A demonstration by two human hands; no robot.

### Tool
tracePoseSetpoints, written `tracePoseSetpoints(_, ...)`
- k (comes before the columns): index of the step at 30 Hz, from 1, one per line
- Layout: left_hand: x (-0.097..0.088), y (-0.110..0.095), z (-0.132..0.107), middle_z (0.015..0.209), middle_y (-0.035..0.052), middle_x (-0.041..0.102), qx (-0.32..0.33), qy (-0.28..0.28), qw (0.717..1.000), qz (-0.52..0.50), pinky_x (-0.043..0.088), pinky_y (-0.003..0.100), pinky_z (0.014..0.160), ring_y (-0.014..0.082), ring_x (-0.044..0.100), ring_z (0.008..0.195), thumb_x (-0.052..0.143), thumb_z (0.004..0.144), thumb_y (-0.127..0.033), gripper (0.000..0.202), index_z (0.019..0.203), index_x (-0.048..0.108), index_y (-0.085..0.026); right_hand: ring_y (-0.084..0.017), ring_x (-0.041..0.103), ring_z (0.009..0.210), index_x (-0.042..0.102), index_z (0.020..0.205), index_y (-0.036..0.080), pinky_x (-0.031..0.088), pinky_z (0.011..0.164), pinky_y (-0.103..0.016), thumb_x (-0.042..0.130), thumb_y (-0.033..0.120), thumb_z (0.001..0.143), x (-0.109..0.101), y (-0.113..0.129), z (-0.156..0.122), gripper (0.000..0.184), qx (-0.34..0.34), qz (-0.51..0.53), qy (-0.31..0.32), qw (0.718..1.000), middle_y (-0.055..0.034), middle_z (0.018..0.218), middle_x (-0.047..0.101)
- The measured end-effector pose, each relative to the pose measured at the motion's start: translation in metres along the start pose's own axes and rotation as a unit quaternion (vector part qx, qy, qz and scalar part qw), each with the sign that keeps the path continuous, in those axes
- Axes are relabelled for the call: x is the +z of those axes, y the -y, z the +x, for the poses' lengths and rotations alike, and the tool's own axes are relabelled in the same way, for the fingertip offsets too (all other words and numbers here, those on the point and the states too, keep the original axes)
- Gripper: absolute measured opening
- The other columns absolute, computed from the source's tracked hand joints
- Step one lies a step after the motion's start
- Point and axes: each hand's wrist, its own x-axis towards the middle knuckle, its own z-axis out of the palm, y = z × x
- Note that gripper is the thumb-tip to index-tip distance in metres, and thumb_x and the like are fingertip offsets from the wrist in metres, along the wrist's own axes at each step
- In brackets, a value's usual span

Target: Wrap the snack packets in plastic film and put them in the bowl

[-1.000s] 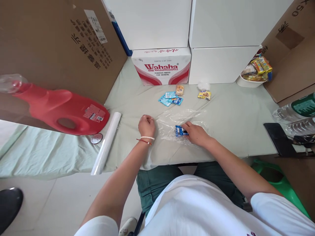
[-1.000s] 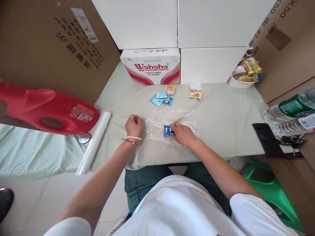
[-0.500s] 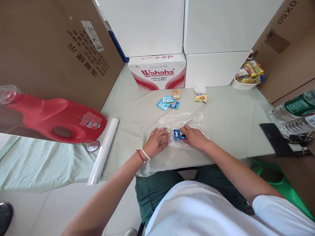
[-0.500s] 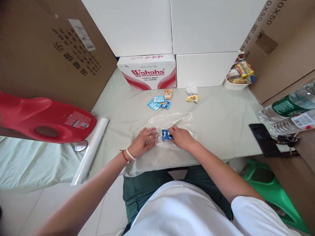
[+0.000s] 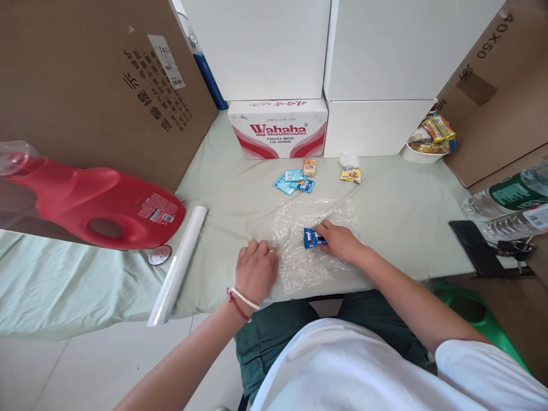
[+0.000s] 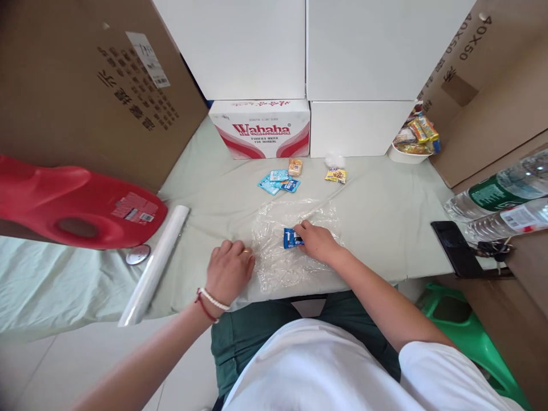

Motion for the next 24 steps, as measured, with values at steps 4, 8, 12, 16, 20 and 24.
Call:
tracePoseSetpoints(4, 0.019, -0.028, 0.022, 0.129, 0.0147, 0.073, 0.112, -0.047, 0.993, 0.003, 0.041, 0.048, 0.109, 0.0300, 0.061, 0.129, 0.044, 0.104, -0.025, 0.036, 0.129, 0.070, -0.021, -0.024, 0.070, 0.098, 0.058, 0.132, 0.023, 0.041, 0.068, -0.029, 0.067, 0.031, 0.096, 0.000, 0.002, 0.003, 0.038, 0.001, -0.017, -0.002, 1.000, -0.0085, 0.127, 0.064)
tracePoseSetpoints(8, 0.050, -0.019, 0.031, 0.164, 0.0168, 0.047, 0.076, 0.014, 0.997, -0.016, 0.020, 0.060, 0.127, 0.0324, 0.040, 0.154, 0.036, 0.107, -0.047, 0.061, 0.158, 0.046, -0.016, -0.025, 0.070, 0.105, 0.058, 0.136, 0.024, 0.043, 0.071, -0.029, 0.066, 0.031, 0.096, -0.002, -0.003, 0.000, 0.041, -0.002, -0.001, 0.003, 1.000, -0.0082, 0.131, 0.065)
tracePoseSetpoints(12, 0.064, -0.009, 0.029, 0.172, 0.0174, 0.031, 0.041, 0.078, 0.996, -0.007, 0.011, 0.073, 0.126, 0.0356, 0.030, 0.159, 0.031, 0.105, -0.058, 0.073, 0.165, 0.032, -0.017, -0.026, 0.070, 0.108, 0.058, 0.141, 0.026, 0.046, 0.075, -0.029, 0.066, 0.030, 0.096, -0.009, -0.013, -0.009, 0.046, -0.004, 0.001, 0.015, 1.000, -0.0083, 0.135, 0.065)
tracePoseSetpoints(16, 0.061, -0.011, 0.028, 0.173, 0.0176, 0.027, 0.044, 0.089, 0.995, -0.007, 0.010, 0.075, 0.125, 0.0355, 0.028, 0.160, 0.030, 0.104, -0.060, 0.075, 0.166, 0.029, -0.018, -0.028, 0.070, 0.108, 0.059, 0.143, 0.024, 0.049, 0.079, -0.031, 0.070, 0.026, 0.093, -0.016, -0.020, -0.010, 0.051, -0.019, 0.004, 0.031, 0.999, -0.0107, 0.137, 0.063)
tracePoseSetpoints(20, 0.061, -0.012, 0.028, 0.172, 0.0179, 0.028, 0.045, 0.077, 0.996, -0.018, 0.008, 0.075, 0.125, 0.0357, 0.029, 0.160, 0.031, 0.105, -0.059, 0.074, 0.166, 0.029, -0.018, -0.030, 0.066, 0.123, 0.051, 0.152, 0.021, 0.050, 0.097, -0.035, 0.080, 0.021, 0.085, -0.015, -0.023, -0.002, 0.073, -0.079, 0.072, 0.038, 0.994, -0.0153, 0.151, 0.054)
tracePoseSetpoints(24, 0.064, -0.011, 0.027, 0.172, 0.0174, 0.029, 0.046, 0.067, 0.996, -0.028, 0.009, 0.077, 0.124, 0.0368, 0.030, 0.159, 0.033, 0.104, -0.060, 0.076, 0.166, 0.029, -0.017, -0.030, 0.064, 0.126, 0.050, 0.152, 0.017, 0.049, 0.100, -0.037, 0.072, 0.019, 0.092, -0.016, -0.026, -0.002, 0.064, -0.071, 0.080, 0.037, 0.994, -0.0173, 0.146, 0.060)
